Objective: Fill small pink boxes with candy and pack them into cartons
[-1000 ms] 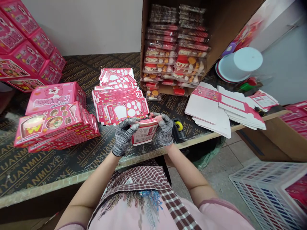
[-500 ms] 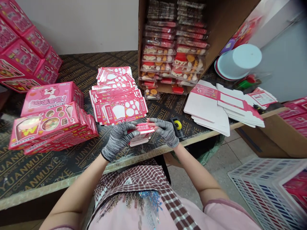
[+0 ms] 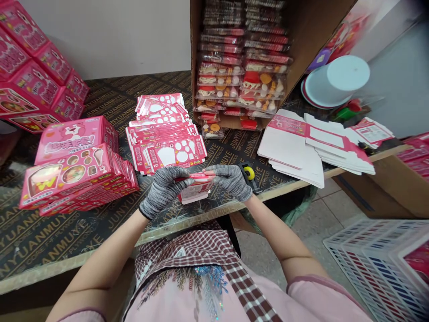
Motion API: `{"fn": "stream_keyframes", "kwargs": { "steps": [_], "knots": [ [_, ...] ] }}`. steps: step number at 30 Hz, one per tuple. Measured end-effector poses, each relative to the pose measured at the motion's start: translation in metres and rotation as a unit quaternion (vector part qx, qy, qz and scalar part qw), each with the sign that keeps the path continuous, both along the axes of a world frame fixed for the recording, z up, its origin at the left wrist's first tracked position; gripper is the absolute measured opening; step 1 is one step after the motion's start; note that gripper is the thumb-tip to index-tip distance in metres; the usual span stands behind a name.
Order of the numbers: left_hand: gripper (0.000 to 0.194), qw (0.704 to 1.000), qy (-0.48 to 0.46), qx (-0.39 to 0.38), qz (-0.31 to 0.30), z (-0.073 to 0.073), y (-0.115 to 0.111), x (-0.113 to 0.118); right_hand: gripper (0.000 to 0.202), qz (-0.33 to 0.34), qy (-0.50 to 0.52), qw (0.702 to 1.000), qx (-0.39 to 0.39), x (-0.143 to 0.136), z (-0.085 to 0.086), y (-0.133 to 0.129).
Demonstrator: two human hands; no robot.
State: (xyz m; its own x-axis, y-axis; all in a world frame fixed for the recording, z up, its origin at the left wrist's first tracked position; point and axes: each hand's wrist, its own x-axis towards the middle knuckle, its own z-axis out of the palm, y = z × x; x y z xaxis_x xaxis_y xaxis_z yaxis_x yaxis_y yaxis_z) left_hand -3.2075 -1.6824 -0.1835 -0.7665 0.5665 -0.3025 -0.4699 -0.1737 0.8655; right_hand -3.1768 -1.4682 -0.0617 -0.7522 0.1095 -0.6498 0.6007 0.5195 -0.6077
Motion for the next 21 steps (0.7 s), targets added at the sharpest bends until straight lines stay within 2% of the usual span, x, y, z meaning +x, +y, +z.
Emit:
{"fn": "stream_keyframes", "kwargs": {
  "steps": [8,17,21],
  "knots": [
    [0.016,0.998,0.042,-0.039,0.001,0.002,-0.001,0.000,0.023,-0.056,-0.012,0.997,0.047,-0.010,-0.004,-0.009],
    [0.013,0.991,0.119,-0.037,-0.046,-0.005,0.008,-0.014,0.023,-0.073,0.006,0.996,0.059,-0.008,-0.009,-0.010],
    [0.016,0.987,0.154,-0.022,-0.043,-0.006,0.003,-0.006,0.025,-0.072,-0.002,0.996,0.050,-0.008,-0.008,-0.009]
  ]
}}
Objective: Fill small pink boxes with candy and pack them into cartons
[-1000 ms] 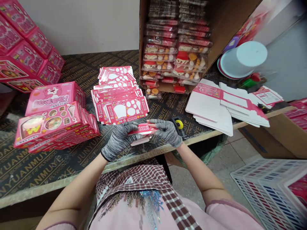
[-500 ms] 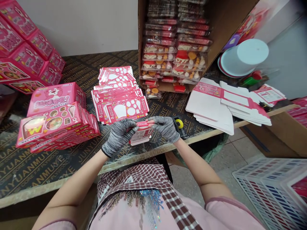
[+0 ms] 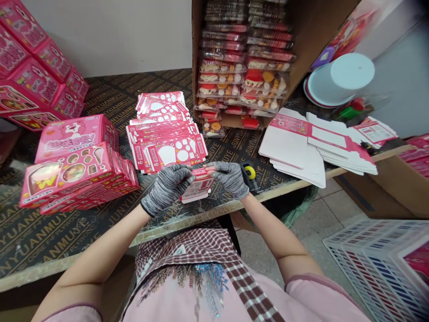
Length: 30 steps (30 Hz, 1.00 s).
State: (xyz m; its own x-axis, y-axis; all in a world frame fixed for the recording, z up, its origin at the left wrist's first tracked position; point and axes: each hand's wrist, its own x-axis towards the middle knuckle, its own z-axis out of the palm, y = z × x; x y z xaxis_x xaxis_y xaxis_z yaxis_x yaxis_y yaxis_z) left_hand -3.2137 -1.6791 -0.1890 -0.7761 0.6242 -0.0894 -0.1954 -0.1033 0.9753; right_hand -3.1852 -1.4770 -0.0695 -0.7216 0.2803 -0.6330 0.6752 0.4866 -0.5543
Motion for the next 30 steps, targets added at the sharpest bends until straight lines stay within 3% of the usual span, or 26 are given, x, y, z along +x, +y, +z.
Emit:
{"fn": "stream_keyframes", "kwargs": {
  "steps": [5,8,12,16,19,23,26,30],
  "knots": [
    [0.019,0.999,0.025,-0.022,0.019,-0.010,-0.017,0.016,0.027,0.016,0.027,0.999,0.004,0.019,0.001,0.003],
    [0.017,0.999,0.007,-0.036,0.008,-0.012,-0.014,0.012,0.025,0.073,0.082,0.994,0.019,0.035,0.000,0.008],
    [0.016,0.994,-0.049,-0.016,-0.095,-0.008,0.013,-0.011,0.020,0.165,0.090,0.982,0.037,0.040,0.000,0.010],
    [0.025,0.979,-0.078,0.053,-0.179,-0.012,0.036,-0.031,0.030,0.206,0.073,0.971,0.096,0.035,0.024,0.010],
    [0.024,0.979,-0.061,0.072,-0.182,-0.019,0.040,-0.032,0.035,0.157,0.087,0.956,0.232,0.049,0.055,0.032],
    [0.027,0.984,-0.047,0.055,-0.165,-0.026,0.037,-0.027,0.026,-0.004,0.047,0.898,0.438,0.096,0.096,0.094],
    [0.028,0.986,-0.037,0.046,-0.156,-0.027,0.036,-0.023,0.029,-0.071,-0.050,0.891,0.446,0.129,0.109,0.132],
    [0.027,0.992,0.023,0.011,-0.121,-0.031,0.035,-0.015,0.027,-0.068,-0.099,0.916,0.383,0.144,0.102,0.147]
  ]
}}
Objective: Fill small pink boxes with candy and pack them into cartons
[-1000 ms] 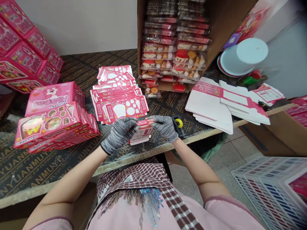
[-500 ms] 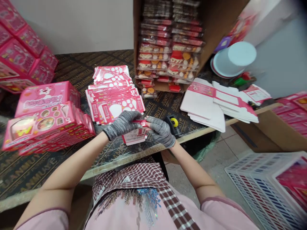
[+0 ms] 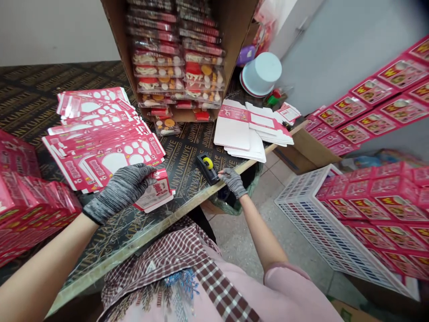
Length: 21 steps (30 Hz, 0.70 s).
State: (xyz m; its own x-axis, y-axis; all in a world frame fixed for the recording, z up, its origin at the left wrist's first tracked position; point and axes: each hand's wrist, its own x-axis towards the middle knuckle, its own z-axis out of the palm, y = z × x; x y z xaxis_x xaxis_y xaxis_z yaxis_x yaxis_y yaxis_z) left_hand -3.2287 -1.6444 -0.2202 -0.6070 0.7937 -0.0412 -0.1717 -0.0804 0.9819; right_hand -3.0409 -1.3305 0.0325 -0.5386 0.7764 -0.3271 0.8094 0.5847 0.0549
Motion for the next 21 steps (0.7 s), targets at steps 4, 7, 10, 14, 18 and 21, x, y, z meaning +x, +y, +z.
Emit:
{"fn": "stream_keyframes", "kwargs": {
  "steps": [4,7,10,14,18,21],
  "knots": [
    [0.033,0.997,0.045,-0.053,0.027,0.002,-0.007,0.011,0.020,-0.009,-0.007,0.999,-0.035,-0.004,-0.012,-0.001],
    [0.043,0.994,0.057,-0.082,0.032,0.011,-0.015,0.018,0.015,-0.017,0.015,0.999,-0.028,-0.006,-0.017,-0.004],
    [0.041,0.994,0.060,-0.075,0.054,0.022,-0.020,0.020,0.014,-0.033,0.051,0.998,-0.005,-0.004,-0.018,-0.009],
    [0.035,0.990,0.071,-0.079,0.091,0.034,-0.014,0.022,0.029,-0.089,0.096,0.991,0.015,0.007,-0.009,-0.018],
    [0.034,0.983,0.134,-0.088,0.094,0.038,0.003,0.029,0.035,-0.131,0.101,0.986,0.021,0.023,-0.005,-0.030],
    [0.034,0.981,0.146,-0.101,0.083,0.038,0.011,0.035,0.030,-0.141,0.096,0.984,0.054,0.031,-0.011,-0.037]
  ]
}}
